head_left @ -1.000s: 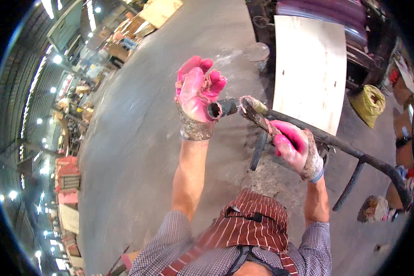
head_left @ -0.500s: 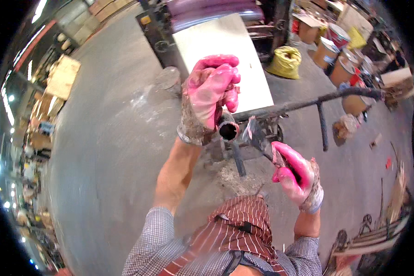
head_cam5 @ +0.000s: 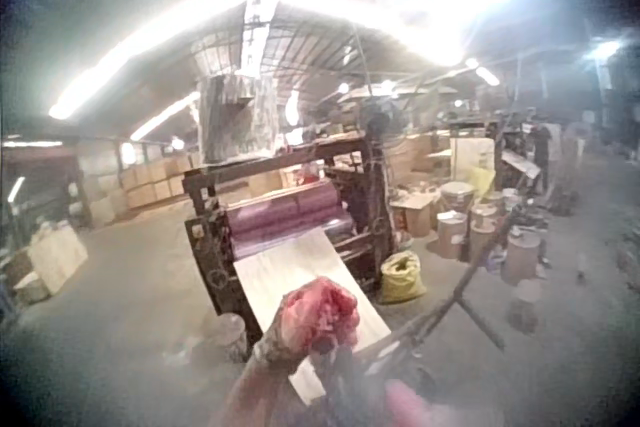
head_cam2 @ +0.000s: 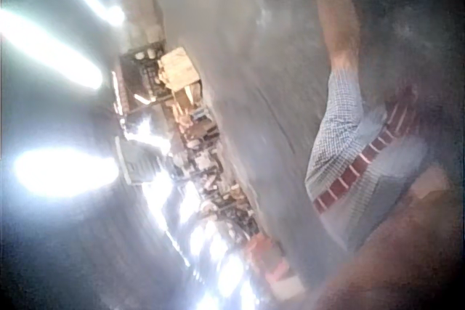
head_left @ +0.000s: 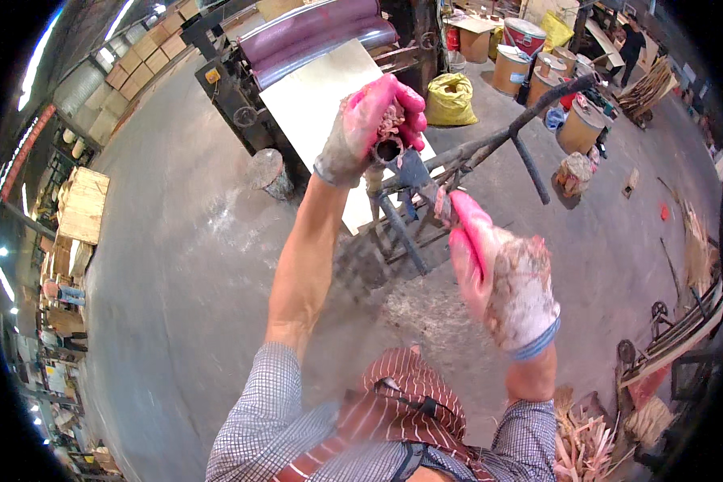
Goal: The person scrapes residue from a metal frame using a small hand tool, wiping the tool and handling the frame to reach multiple sections.
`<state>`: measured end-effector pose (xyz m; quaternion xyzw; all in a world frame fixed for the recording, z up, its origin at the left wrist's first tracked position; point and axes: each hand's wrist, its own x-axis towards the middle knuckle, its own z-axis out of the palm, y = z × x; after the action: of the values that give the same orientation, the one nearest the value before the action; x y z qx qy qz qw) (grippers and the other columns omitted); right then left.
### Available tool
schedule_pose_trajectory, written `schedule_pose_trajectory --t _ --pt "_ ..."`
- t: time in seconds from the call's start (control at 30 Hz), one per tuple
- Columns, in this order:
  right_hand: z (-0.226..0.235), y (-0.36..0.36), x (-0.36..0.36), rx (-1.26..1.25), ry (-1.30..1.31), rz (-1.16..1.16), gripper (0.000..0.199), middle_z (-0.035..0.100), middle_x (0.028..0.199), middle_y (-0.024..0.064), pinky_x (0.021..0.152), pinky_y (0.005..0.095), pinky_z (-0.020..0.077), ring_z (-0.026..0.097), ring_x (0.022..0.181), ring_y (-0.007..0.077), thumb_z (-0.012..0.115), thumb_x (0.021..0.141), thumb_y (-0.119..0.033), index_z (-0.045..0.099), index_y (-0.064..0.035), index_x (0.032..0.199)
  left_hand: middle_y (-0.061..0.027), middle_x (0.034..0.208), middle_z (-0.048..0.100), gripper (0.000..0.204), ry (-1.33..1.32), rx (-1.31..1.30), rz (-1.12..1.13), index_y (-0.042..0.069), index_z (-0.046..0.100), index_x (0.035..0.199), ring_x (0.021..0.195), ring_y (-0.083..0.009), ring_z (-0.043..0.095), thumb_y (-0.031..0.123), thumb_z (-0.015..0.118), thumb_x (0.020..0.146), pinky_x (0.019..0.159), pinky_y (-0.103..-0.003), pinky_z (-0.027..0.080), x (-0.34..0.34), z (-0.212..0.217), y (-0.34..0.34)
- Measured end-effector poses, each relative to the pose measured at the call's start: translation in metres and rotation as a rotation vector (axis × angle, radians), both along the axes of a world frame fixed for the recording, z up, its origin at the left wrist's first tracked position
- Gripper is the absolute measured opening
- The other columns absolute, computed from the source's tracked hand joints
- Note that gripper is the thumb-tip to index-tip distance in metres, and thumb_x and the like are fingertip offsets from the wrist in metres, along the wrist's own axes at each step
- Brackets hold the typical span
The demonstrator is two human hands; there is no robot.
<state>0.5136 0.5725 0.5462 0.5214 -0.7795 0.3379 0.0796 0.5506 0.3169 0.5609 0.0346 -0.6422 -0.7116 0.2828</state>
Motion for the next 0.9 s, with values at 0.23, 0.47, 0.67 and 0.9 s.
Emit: schedule_pose_trajectory --t 0.23,0.47,0.67,0.9 --pt "-0.005 -0.023 0.019 -0.026 0.199 -0.233 0.026 0.07 0.079 0.0125 0.064 0.0435 0.0543 0.069 0.069 0.0331 0.064 0.094 -0.022 0.068 -0.015 0.118 -0.0156 0.081 0.068 0.058 0.003 0.005 -0.079 -0.002 0.065 0.096 0.065 -0.026 0.068 0.051 0.043 0.105 0.064 -0.037 0.058 -0.002 -0.002 -0.013" --pt "-0.007 -0.056 0.008 -0.2 0.121 -0.122 0.033 0.073 0.094 0.0125 0.07 0.0405 0.0566 0.072 0.08 0.0295 0.065 0.094 -0.02 0.066 -0.0114 0.125 -0.015 0.079 0.068 0.05 0.055 0.008 -0.263 0.0 0.063 0.097 0.064 -0.0266 0.067 0.046 0.047 0.105 0.062 -0.037 0.058 -0.013 0.003 -0.028" --pt "0.012 -0.084 0.046 -0.157 -0.013 -0.326 0.034 0.072 0.111 0.0166 0.084 0.0369 0.0562 0.071 0.1 0.0307 0.059 0.099 -0.028 0.066 -0.01 0.127 -0.0092 0.076 0.063 0.024 0.181 0.42 -0.151 0.004 0.059 0.099 0.058 -0.0196 0.064 0.027 0.064 0.098 0.053 -0.033 0.055 -0.012 0.004 -0.026" --pt "0.006 -0.062 0.111 -0.211 -0.004 -0.7 0.033 0.075 0.099 0.0118 0.08 0.0378 0.0558 0.074 0.086 0.0271 0.067 0.095 -0.03 0.068 -0.0128 0.124 -0.004 0.08 0.062 0.02 0.201 0.525 -0.161 0.006 0.062 0.104 0.057 -0.0092 0.055 0.025 0.066 0.097 0.045 -0.023 0.042 -0.02 0.003 -0.059"
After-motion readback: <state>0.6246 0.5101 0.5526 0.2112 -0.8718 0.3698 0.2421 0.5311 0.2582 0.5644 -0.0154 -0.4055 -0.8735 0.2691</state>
